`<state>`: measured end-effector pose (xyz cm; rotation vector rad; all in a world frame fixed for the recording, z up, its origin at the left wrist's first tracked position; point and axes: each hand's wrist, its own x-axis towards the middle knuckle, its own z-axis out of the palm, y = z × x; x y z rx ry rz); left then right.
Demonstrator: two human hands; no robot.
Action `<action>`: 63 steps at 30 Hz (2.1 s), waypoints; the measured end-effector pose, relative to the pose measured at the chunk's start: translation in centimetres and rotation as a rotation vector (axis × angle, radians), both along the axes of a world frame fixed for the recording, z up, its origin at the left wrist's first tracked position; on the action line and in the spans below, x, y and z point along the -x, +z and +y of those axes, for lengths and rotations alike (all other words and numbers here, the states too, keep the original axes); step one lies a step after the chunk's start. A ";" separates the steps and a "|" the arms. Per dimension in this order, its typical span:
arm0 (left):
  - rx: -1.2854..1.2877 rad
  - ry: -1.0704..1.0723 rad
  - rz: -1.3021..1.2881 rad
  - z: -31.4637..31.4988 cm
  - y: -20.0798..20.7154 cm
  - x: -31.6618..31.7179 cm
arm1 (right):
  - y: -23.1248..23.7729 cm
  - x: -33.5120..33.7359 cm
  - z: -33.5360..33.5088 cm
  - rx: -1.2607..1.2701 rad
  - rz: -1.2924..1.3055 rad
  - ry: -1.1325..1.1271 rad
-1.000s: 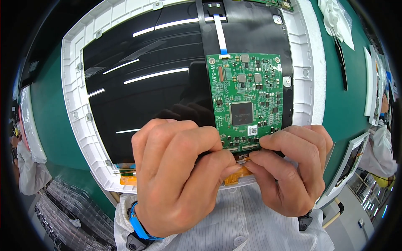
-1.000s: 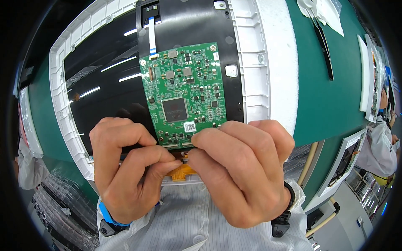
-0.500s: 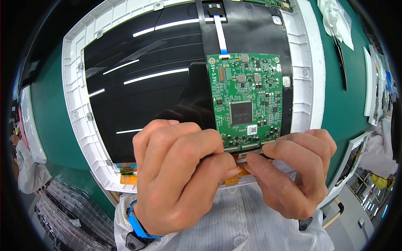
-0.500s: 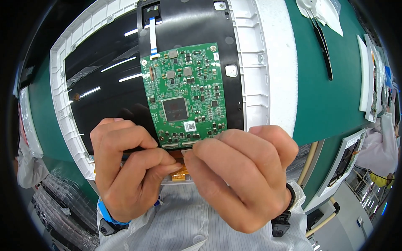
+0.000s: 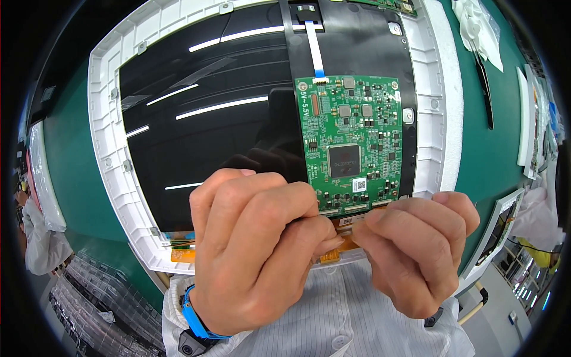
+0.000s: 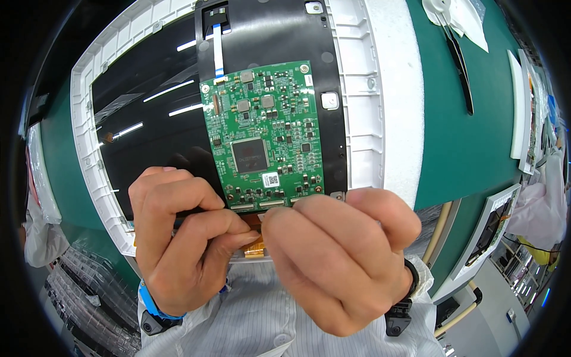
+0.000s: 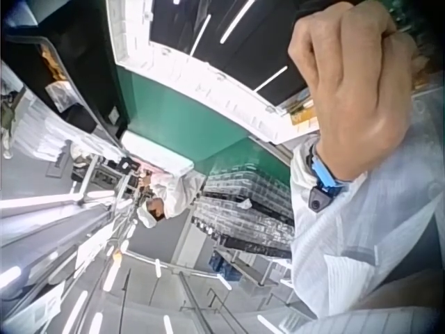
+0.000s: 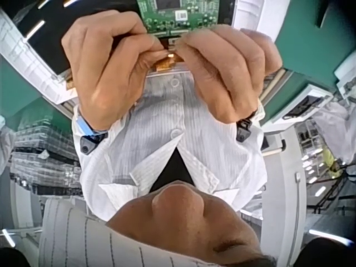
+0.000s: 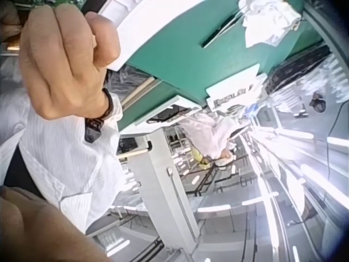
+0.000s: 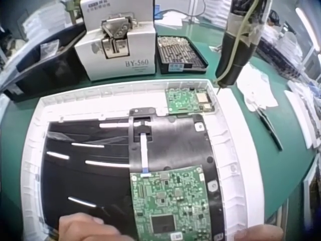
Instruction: The person picks up a circuit board and places it onto the back of a screen, then connects ribbon cables to the board by hand.
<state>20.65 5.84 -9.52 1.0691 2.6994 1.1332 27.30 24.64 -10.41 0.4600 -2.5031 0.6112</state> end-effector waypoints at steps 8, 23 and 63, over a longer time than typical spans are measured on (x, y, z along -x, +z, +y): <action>0.004 -0.006 0.012 -0.1 -0.1 0.0 | 0.0 0.3 0.1 0.017 -0.037 -0.007; -0.007 -0.017 0.003 -0.2 -0.1 0.1 | 0.0 0.3 0.3 0.023 -0.063 0.029; 0.018 0.015 0.031 0.2 -0.1 0.3 | 1.5 0.3 0.9 0.097 -0.297 -0.095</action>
